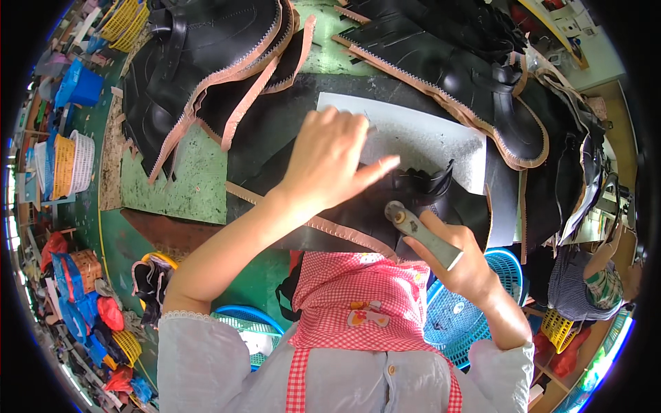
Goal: Punching holes into shoe upper leather components using a manual hand punch and a hammer at a factory workbench.
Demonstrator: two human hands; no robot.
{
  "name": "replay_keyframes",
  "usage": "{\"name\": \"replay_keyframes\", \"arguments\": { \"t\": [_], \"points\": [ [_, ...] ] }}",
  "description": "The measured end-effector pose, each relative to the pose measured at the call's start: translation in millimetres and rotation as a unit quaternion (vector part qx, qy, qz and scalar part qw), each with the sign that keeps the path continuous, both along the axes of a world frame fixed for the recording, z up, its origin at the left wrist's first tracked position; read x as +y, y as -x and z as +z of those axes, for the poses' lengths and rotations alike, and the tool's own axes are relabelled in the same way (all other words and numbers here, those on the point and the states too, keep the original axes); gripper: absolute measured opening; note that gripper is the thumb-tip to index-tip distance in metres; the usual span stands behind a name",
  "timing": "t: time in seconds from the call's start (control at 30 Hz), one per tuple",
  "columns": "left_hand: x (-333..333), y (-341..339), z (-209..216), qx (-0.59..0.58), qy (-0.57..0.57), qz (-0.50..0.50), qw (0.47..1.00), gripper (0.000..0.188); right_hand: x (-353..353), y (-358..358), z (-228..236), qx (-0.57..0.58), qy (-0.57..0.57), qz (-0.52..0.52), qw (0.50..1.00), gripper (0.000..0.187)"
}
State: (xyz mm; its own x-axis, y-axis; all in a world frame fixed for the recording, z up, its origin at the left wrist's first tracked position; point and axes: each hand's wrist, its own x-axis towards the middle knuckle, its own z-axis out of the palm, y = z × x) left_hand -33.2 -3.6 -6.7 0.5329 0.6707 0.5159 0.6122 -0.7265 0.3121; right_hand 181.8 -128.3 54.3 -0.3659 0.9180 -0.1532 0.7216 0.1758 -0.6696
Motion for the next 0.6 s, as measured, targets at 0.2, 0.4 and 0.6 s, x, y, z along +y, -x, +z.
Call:
{"name": "replay_keyframes", "arguments": {
  "t": [0.2, 0.4, 0.6],
  "points": [
    [-11, 11, 2, 0.023, 0.061, -0.147, 0.987, 0.031, 11, -14, 9, 0.089, 0.057, -0.038, 0.994, 0.020],
    [63, 150, 116, -0.070, -0.053, 0.221, 0.971, 0.043, 58, -60, 31, -0.103, -0.181, -0.225, 0.952, 0.023],
    [143, 249, 29, 0.174, -0.156, 0.298, 0.925, 0.019, 157, -114, -51, -0.272, -0.390, -0.045, 0.879, 0.036]
  ]
}}
